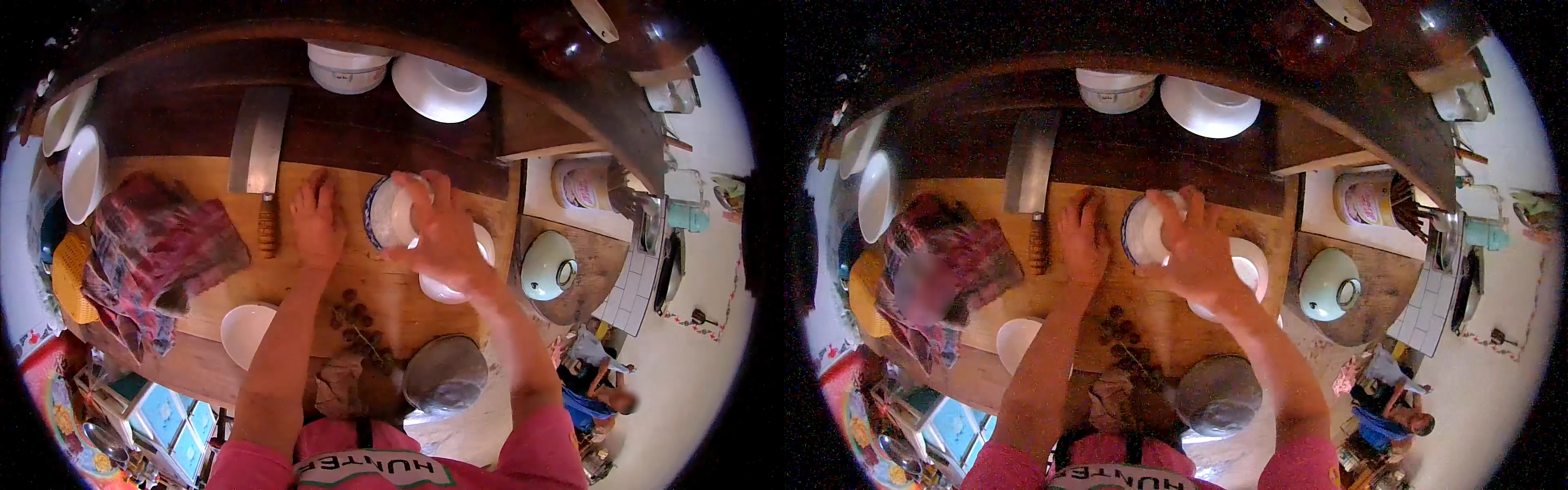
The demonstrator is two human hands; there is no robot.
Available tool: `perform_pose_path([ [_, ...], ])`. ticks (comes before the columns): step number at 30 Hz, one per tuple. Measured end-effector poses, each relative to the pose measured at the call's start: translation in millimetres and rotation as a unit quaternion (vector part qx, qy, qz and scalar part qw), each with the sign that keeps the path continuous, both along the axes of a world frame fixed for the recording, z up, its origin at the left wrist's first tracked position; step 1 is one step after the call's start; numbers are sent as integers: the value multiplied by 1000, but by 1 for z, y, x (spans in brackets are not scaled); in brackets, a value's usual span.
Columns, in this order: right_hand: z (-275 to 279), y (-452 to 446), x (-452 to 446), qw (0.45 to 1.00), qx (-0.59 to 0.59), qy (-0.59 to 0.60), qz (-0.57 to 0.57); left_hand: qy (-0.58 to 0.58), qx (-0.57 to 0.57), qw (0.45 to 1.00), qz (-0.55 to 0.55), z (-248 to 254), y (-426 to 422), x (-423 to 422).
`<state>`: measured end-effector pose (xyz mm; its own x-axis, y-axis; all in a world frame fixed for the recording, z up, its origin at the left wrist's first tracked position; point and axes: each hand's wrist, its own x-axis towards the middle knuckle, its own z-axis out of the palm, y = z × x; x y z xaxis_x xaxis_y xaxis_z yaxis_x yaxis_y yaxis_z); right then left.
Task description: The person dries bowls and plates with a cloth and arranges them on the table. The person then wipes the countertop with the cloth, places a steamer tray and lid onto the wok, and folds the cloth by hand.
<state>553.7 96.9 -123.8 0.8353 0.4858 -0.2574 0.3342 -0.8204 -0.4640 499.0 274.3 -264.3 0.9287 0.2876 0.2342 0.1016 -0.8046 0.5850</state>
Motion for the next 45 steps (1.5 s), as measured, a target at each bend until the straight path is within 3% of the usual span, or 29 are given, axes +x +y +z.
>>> perform_pose_path([
  [9, -41, 5, -15, 993, -25, -110, 27, -28, -3, 1000, -1, 3, 2, 0],
  [15, -49, 17, -2, 996, -40, -69, 40, -37, -23, 999, -2, 1, 2, 2],
  [18, -56, 29, 12, 991, -36, -125, 34, -35, -35, 999, 7, 0, 1, 2],
  [33, -79, 101, 89, 992, -40, -117, -7, -43, -90, 995, -10, -3, -2, 3],
  [39, -47, 31, 59, 978, 86, -188, -16, -51, -17, 998, -31, 0, 3, 2],
  [41, -40, -31, 35, 969, 12, -247, -29, -51, -21, 998, -28, 2, 0, 2],
  [43, -17, -103, 18, 968, -10, -230, -96, -57, -10, 998, -29, 1, -2, 1],
  [45, -31, -184, -11, 932, -121, -290, -179, -68, -4, 997, -31, -1, -1, 3],
])
